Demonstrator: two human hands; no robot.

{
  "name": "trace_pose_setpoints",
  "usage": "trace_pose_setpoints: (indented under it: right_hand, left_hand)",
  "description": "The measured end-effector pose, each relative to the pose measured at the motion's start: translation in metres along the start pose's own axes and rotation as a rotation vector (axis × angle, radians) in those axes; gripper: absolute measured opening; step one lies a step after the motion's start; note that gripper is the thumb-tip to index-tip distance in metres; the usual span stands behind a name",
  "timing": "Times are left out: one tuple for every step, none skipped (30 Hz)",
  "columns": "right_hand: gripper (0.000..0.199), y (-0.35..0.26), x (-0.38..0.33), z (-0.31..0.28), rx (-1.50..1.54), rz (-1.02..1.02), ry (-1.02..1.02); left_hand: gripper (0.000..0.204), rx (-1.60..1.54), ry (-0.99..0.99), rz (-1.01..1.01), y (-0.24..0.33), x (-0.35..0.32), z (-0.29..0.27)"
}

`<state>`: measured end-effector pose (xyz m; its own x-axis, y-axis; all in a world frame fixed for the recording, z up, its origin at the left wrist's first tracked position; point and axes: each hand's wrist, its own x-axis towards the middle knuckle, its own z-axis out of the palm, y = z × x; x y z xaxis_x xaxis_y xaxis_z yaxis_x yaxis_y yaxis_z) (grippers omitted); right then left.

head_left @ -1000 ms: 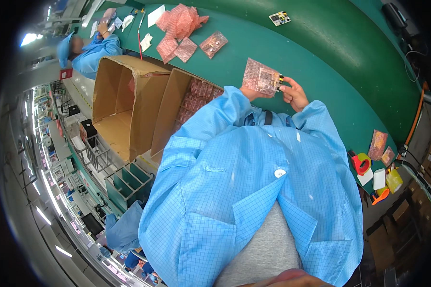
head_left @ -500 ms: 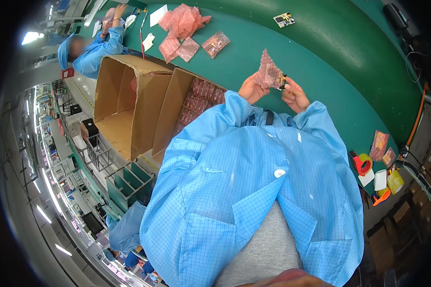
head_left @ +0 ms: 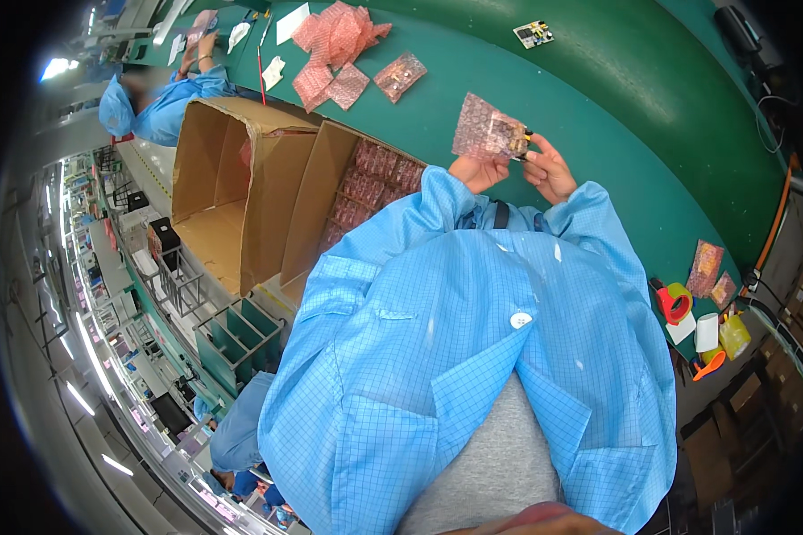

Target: Packing electronic components into anti-static bags and placing them into cardboard boxes.

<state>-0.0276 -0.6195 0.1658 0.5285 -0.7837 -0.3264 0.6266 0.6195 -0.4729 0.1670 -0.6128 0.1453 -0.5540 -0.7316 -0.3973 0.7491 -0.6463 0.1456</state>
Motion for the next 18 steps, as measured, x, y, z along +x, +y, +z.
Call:
trace_pose_setpoints:
  right_hand:
    - [0.037,-0.001,0.0,0.0,-0.094,0.01,0.012]
    - [0.037,-0.002,-0.001,0.001,-0.093,0.011,0.013]
    - [0.039,-0.003,-0.001,0.002,-0.14,0.019,0.038]
    - [0.04,-0.003,-0.001,0.002,-0.187,0.027,0.062]
    - [0.04,-0.003,-0.002,0.001,-0.186,0.027,0.065]
    - [0.041,-0.003,-0.002,-0.001,-0.167,-0.004,0.039]
    - [0.042,-0.003,-0.003,-0.004,-0.148,-0.035,0.012]
    - [0.042,-0.006,-0.003,0.004,-0.148,-0.031,0.008]
    - [0.042,-0.011,-0.004,0.01,-0.228,-0.052,0.061]
    - [0.042,-0.015,-0.005,0.017,-0.308,-0.074,0.114]
    - [0.042,-0.018,-0.006,0.023,-0.308,-0.071,0.112]
    - [0.042,-0.021,-0.007,0.029,-0.397,-0.086,0.126]
    - [0.042,-0.023,-0.007,0.033,-0.487,-0.101,0.139]
    - [0.042,-0.026,-0.009,0.034,-0.485,-0.103,0.146]
    - [0.043,-0.028,-0.01,0.035,-0.472,-0.048,0.122]
    - [0.044,-0.029,-0.011,0.035,-0.458,0.006,0.097]
    - [0.044,-0.027,-0.01,0.035,-0.458,0.007,0.096]
    - [0.044,-0.024,-0.008,0.035,-0.433,0.008,0.086]
  left_hand:
    - [0.021,0.058,0.101,0.07,-0.001,0.0,-0.001]
    - [0.021,0.057,0.102,0.069,-0.001,-0.002,0.001]
    - [0.022,0.041,0.121,0.094,0.0,-0.004,0.002]
    - [0.022,0.024,0.14,0.119,0.0,-0.005,0.004]
    - [0.022,0.023,0.141,0.116,-0.001,-0.005,0.01]
    - [0.023,0.108,0.152,0.102,-0.001,-0.005,0.017]
    - [0.025,0.193,0.164,0.086,-0.002,-0.004,0.021]
    - [0.025,0.193,0.167,0.092,0.002,-0.006,0.017]
    - [0.025,0.245,0.097,0.012,0.007,-0.008,0.009]
    - [0.025,0.297,0.028,-0.069,0.011,-0.01,0.003]
    - [0.025,0.296,0.03,-0.066,0.013,-0.01,-0.002]
    - [0.024,0.325,-0.032,-0.088,0.014,-0.011,-0.007]
    - [0.024,0.354,-0.095,-0.11,0.014,-0.012,-0.012]
    - [0.024,0.353,-0.096,-0.116,0.011,-0.01,-0.006]
    - [0.025,0.274,0.001,-0.001,0.007,-0.009,0.006]
    - [0.026,0.195,0.098,0.113,0.005,-0.008,0.014]
    - [0.026,0.195,0.098,0.115,0.005,-0.008,0.013]
    - [0.028,0.17,0.064,0.135,0.005,-0.007,0.012]
